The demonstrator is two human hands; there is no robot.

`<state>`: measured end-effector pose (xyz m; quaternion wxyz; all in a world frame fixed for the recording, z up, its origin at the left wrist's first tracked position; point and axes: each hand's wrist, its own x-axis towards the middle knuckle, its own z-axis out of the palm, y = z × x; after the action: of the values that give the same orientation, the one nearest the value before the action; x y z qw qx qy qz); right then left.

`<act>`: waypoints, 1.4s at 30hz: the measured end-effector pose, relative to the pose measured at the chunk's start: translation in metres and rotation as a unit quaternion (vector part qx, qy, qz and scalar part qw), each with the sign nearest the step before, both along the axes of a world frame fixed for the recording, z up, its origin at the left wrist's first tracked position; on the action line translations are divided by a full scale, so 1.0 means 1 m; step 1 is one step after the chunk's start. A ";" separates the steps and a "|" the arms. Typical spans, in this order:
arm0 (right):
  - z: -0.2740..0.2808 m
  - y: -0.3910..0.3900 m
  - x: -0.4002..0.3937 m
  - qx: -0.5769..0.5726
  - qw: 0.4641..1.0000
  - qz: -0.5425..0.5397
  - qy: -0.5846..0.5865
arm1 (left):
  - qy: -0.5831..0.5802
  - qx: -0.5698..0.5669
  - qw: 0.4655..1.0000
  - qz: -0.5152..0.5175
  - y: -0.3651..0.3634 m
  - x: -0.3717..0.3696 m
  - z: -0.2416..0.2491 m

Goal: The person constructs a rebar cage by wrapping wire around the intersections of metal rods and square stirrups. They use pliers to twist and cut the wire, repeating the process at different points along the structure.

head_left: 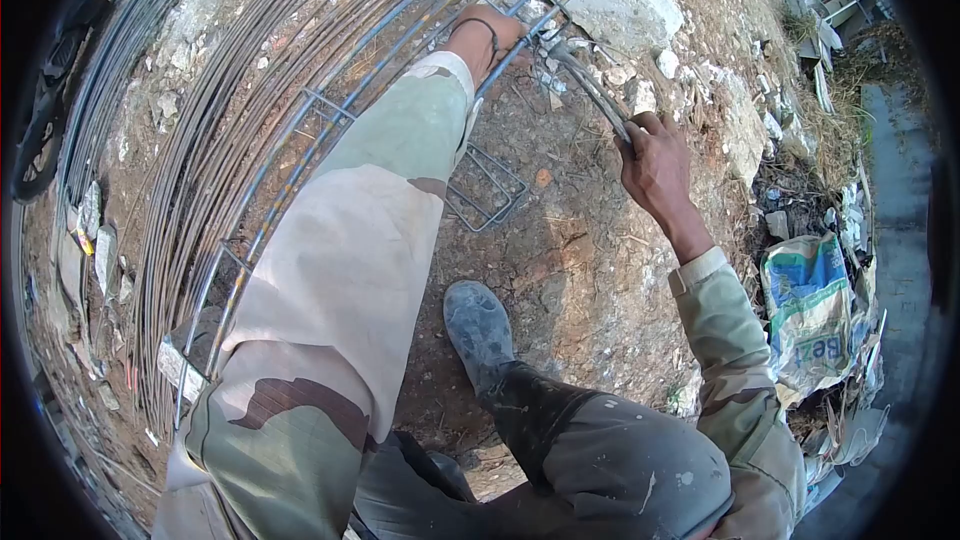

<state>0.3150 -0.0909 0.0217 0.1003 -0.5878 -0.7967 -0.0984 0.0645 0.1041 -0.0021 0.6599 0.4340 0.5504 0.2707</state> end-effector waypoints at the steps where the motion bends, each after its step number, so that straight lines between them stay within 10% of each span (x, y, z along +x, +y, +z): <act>1: -0.009 0.006 0.012 -0.017 0.999 -0.007 -0.027 | 0.021 0.011 1.000 -0.007 0.001 0.001 -0.002; 30: -0.073 0.028 0.001 -0.055 0.988 -0.007 0.146 | 0.041 0.012 0.999 -0.027 -0.003 -0.001 0.003; 42: -0.057 0.036 -0.005 0.068 0.989 -0.104 -0.079 | 0.038 0.007 0.999 -0.009 -0.004 -0.001 0.004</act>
<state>0.3104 -0.0545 -0.0356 0.0664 -0.6497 -0.7280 -0.2085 0.0640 0.0999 0.0022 0.6380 0.4535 0.5691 0.2517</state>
